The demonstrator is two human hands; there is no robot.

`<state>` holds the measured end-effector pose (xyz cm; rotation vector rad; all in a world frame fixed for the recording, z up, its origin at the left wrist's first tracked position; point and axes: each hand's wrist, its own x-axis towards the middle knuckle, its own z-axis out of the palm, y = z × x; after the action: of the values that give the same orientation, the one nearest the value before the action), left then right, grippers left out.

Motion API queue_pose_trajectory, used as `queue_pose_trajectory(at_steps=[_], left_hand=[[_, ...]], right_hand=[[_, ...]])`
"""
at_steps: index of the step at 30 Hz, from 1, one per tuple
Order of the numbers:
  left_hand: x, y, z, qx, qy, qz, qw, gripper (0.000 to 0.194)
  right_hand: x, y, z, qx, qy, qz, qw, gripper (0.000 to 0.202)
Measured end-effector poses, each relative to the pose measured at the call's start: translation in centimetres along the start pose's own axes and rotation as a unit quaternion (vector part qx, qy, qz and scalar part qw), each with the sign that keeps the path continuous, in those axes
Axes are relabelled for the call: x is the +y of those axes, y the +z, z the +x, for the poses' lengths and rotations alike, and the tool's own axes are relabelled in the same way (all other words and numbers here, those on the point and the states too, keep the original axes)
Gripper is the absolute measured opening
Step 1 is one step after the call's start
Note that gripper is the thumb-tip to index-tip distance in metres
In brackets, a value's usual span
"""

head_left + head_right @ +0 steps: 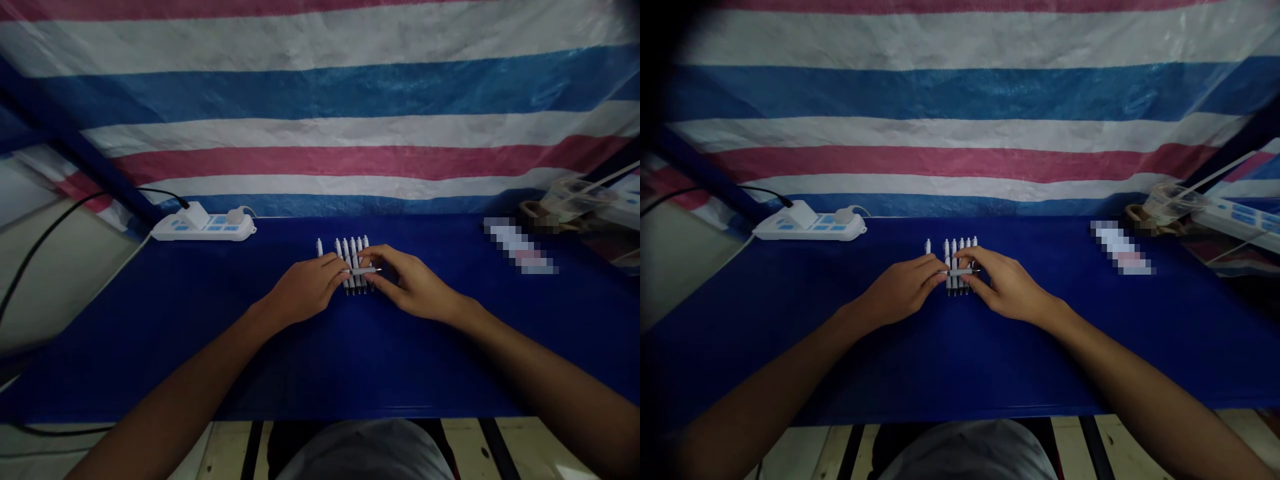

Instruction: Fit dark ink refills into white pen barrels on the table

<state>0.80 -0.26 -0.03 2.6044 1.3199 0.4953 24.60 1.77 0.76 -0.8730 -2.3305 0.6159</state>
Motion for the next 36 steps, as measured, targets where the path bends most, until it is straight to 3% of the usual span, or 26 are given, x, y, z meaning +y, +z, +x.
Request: queue_pose_trajectory(at_steps=[10, 14, 21, 32, 36], left_hand=[[0.2, -0.1, -0.2, 0.006, -0.011, -0.031, 0.999, 0.029], [0.2, 0.0, -0.2, 0.018, -0.027, -0.047, 0.998, 0.027], [0.0, -0.6, 0.1, 0.007, -0.043, -0.12, 0.992, 0.03], [-1.3, -0.9, 0.4, 0.048, -0.072, -0.125, 0.988, 0.031], [-1.8, -0.9, 0.4, 0.054, -0.075, -0.114, 0.989, 0.033]], right_hand=[[0.3, 0.7, -0.1, 0.054, -0.025, -0.016, 0.998, 0.036], [0.2, 0.6, 0.2, 0.03, -0.009, -0.015, 0.999, 0.021], [0.4, -0.4, 0.5, 0.065, -0.097, 0.005, 0.993, 0.015], [1.1, -2.8, 0.7, 0.124, 0.045, 0.022, 0.991, 0.02], [2.2, -3.4, 0.8, 0.14, 0.065, 0.066, 0.986, 0.023]])
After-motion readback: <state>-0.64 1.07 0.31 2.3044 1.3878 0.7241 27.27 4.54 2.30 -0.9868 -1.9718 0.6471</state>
